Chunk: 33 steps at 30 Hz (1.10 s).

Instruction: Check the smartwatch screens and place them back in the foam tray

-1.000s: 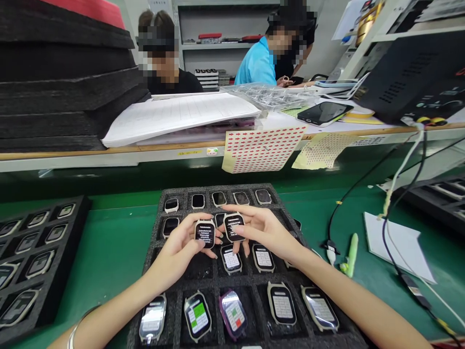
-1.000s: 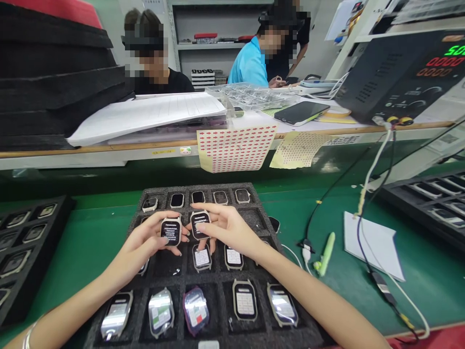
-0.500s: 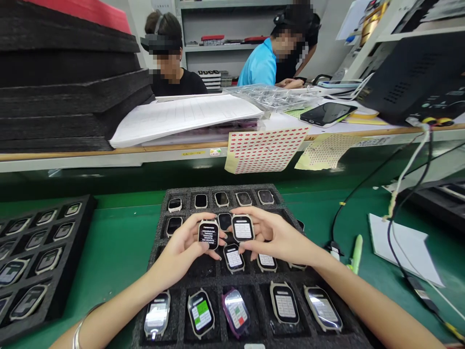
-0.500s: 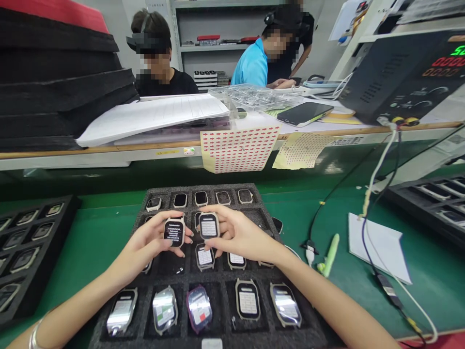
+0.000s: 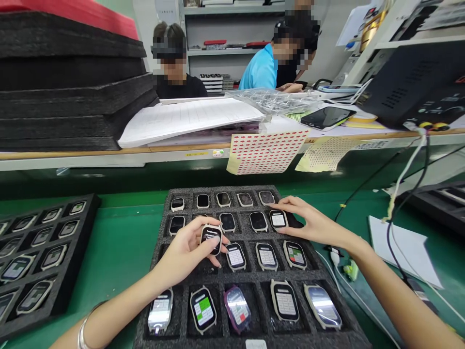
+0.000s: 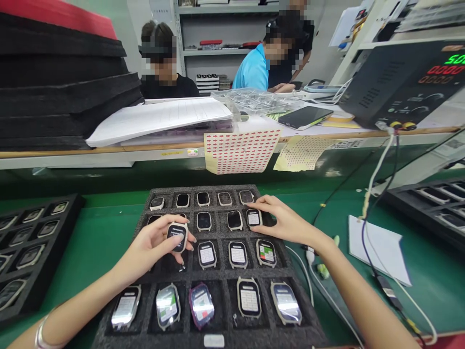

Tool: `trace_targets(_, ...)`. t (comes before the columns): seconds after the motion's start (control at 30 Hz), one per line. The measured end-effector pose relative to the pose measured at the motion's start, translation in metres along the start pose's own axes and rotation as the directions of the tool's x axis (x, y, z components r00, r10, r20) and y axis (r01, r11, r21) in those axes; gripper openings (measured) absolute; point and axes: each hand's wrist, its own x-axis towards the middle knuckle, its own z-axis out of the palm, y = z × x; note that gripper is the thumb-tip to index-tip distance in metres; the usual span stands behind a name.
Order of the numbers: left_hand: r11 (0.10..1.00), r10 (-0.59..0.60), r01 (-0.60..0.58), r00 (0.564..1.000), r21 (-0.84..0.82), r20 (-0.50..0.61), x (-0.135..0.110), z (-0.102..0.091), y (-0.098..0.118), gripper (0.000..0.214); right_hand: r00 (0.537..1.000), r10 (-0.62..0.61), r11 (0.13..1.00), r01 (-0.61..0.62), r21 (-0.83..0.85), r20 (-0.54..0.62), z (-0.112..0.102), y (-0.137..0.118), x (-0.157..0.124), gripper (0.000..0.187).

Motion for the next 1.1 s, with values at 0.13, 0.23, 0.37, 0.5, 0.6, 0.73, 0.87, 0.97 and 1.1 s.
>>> trace_targets(0.13, 1.0, 0.007, -0.007, 1.0, 0.0, 0.002, 0.0, 0.001, -0.001, 0.028, 0.996, -0.089, 0.995, 0.088, -0.041, -0.024, 0.004, -0.023, 0.007, 0.036)
trace_targets(0.23, 1.0, 0.004, -0.004, 1.0, 0.0, 0.009, -0.002, 0.002, -0.002, 0.033, 0.991, -0.128, 0.983, 0.131, -0.126, 0.032, 0.019, -0.04, 0.018, 0.028)
trace_targets(0.37, 0.999, -0.003, 0.003, 1.0, 0.034, 0.0, -0.006, 0.001, -0.004, 0.047, 0.999, 0.02, 0.983, -0.027, -0.181, -0.04, 0.041, -0.048, 0.029, 0.023)
trace_targets(0.5, 0.999, 0.01, -0.008, 0.999, 0.04, -0.044, -0.008, -0.001, -0.004, 0.046, 0.996, 0.069, 0.994, -0.074, -0.086, -0.063, 0.04, -0.062, 0.034, 0.02)
trace_targets(0.6, 0.997, 0.063, -0.06, 0.994, 0.04, -0.09, -0.006, -0.001, -0.002, 0.043, 0.997, 0.006, 0.953, 0.017, 0.301, -0.078, 0.031, -0.084, 0.04, 0.019)
trace_targets(0.73, 0.994, 0.103, -0.096, 0.982, 0.052, -0.156, -0.003, 0.002, 0.001, 0.041, 0.989, 0.126, 0.652, -0.024, 0.758, -0.077, 0.025, -0.11, 0.051, 0.027)
trace_targets(0.87, 0.991, 0.113, -0.094, 0.968, 0.093, -0.225, -0.001, 0.004, 0.003, 0.04, 0.996, 0.09, 0.418, -0.048, 0.907, 0.011, 0.027, -0.113, 0.054, 0.039)
trace_targets(0.97, 0.989, 0.107, -0.077, 0.961, 0.128, -0.254, 0.0, 0.004, 0.004, 0.038, 0.995, -0.025, 0.23, -0.088, 0.969, 0.096, 0.031, -0.108, 0.051, 0.05)
trace_targets(1.1, 0.983, 0.099, -0.055, 0.962, 0.173, -0.255, 0.001, 0.006, 0.003, 0.038, 0.992, -0.091, 0.226, -0.066, 0.972, 0.089, 0.034, -0.104, 0.048, 0.047)
